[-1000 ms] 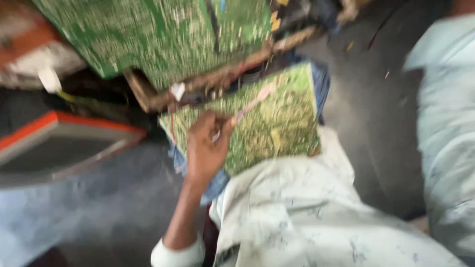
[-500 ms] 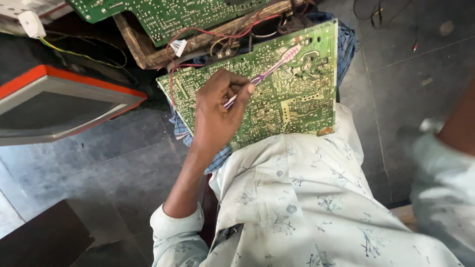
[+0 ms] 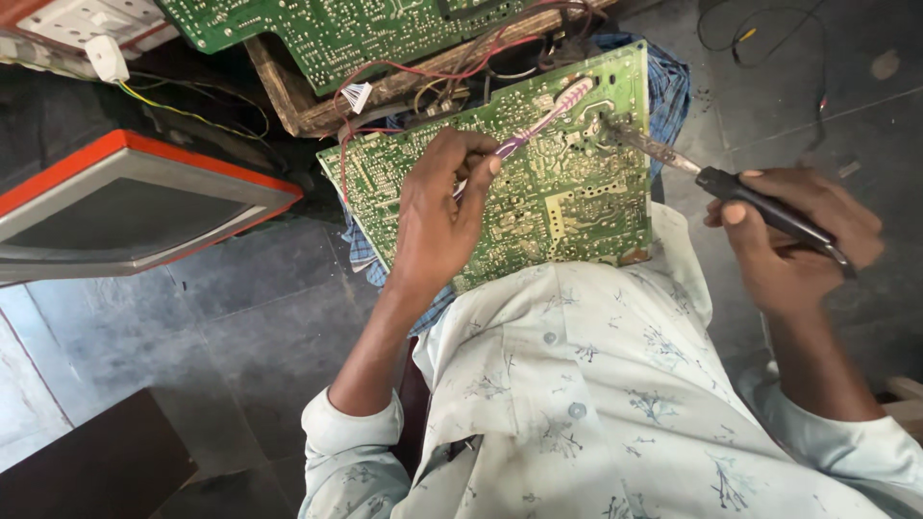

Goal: The person sits with a green circuit board on their lap and solders components on it, holding a soldering iron in one hand and a toothbrush in the other to brush the board between solder joints. They reposition the board and continue soldering different areas throughout the episode.

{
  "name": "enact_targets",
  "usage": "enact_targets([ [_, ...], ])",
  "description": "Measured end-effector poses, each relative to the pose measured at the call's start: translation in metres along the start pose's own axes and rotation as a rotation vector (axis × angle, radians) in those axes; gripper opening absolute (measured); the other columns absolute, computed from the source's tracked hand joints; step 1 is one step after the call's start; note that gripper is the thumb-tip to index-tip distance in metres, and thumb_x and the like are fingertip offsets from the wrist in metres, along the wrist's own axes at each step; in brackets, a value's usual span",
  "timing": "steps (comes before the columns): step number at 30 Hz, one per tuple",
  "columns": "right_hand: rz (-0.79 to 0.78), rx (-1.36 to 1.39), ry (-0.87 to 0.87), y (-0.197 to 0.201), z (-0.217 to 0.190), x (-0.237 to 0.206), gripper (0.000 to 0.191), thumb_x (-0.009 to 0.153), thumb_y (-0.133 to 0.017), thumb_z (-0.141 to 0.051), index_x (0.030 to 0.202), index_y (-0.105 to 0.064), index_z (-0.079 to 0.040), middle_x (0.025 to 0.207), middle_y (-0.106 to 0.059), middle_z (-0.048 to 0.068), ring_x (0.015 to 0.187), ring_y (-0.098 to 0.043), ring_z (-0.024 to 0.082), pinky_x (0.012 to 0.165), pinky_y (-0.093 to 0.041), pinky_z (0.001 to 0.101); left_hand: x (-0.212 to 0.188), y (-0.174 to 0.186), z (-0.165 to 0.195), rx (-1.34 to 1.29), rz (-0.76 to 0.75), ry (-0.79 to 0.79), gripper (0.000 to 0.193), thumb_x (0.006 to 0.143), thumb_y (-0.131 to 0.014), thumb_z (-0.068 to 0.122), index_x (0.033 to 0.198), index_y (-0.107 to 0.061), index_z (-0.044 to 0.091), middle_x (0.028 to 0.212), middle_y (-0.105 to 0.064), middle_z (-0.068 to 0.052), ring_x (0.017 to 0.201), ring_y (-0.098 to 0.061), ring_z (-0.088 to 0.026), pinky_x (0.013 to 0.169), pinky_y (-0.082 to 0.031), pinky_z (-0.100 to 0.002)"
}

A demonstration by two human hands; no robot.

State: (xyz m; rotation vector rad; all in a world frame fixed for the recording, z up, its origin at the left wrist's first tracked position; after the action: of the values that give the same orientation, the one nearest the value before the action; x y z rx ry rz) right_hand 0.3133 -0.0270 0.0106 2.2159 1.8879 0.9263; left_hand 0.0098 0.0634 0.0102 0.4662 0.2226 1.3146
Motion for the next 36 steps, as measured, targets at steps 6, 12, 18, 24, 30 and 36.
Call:
enact_targets([
  [6,-0.034,0.002,0.021,-0.006,-0.002,0.006,0.025,0.108,-0.075,-0.01,0.118,-0.066,0.012,0.097,-0.069,0.023,0.081,-0.074,0.026,0.071,-0.061,0.0306,0.0,-0.002,-0.001,-0.002,-0.001,0.002,0.012,0.106,-0.06,0.008,0.116,-0.063,0.002,0.101,-0.066,-0.01,0.084,-0.068,-0.019,0.071,-0.054,-0.033],
  [12,-0.047,-0.007,0.041,-0.007,-0.004,0.008,0.025,0.106,-0.076,-0.009,0.117,-0.066,0.012,0.1,-0.07,0.023,0.084,-0.075,0.026,0.072,-0.061,0.0299,0.001,-0.008,-0.002,-0.035,-0.027,0.016,0.011,0.107,-0.06,0.009,0.116,-0.063,0.002,0.102,-0.066,-0.01,0.084,-0.07,-0.018,0.069,-0.055,-0.032],
  [18,-0.074,-0.009,0.053,-0.007,-0.006,0.012,0.022,0.1,-0.077,-0.003,0.114,-0.067,0.011,0.108,-0.07,0.025,0.085,-0.075,0.028,0.073,-0.061,0.029,0.001,-0.01,0.0,-0.054,-0.041,0.003,0.013,0.108,-0.059,0.009,0.117,-0.062,0.001,0.103,-0.064,-0.011,0.084,-0.07,-0.019,0.072,-0.056,-0.032],
  [24,-0.111,-0.129,0.062,-0.007,-0.02,0.014,0.022,0.098,-0.079,0.001,0.113,-0.067,0.012,0.108,-0.071,0.025,0.086,-0.075,0.027,0.073,-0.06,0.0297,0.005,-0.01,0.005,-0.006,-0.043,-0.026,0.011,0.107,-0.06,0.009,0.113,-0.063,0.001,0.1,-0.063,-0.011,0.083,-0.067,-0.021,0.072,-0.054,-0.034],
  [30,-0.093,-0.091,0.003,-0.01,-0.027,0.015,0.024,0.097,-0.079,-0.001,0.115,-0.067,0.01,0.103,-0.071,0.022,0.088,-0.075,0.026,0.073,-0.059,0.029,0.008,-0.014,0.004,-0.032,-0.03,-0.008,0.013,0.106,-0.061,0.011,0.112,-0.062,0.0,0.1,-0.063,-0.011,0.084,-0.069,-0.021,0.071,-0.055,-0.033],
  [36,-0.163,-0.244,0.255,-0.014,-0.042,0.019,0.032,0.089,-0.087,-0.003,0.114,-0.069,0.008,0.104,-0.072,0.024,0.092,-0.075,0.033,0.073,-0.06,0.0369,0.011,-0.013,0.005,0.023,-0.015,-0.074,0.011,0.106,-0.063,0.01,0.11,-0.064,0.0,0.099,-0.064,-0.011,0.084,-0.068,-0.022,0.074,-0.054,-0.035],
])
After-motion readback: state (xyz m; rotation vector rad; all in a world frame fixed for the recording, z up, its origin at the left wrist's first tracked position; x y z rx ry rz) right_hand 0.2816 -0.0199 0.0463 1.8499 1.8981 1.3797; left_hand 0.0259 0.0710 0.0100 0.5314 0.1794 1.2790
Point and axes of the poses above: each hand's wrist, its own x-axis towards the middle knuckle, its own y-axis out of the back of the hand, z = x × y, the point moved 6 cm from there along x, towards the middle knuckle
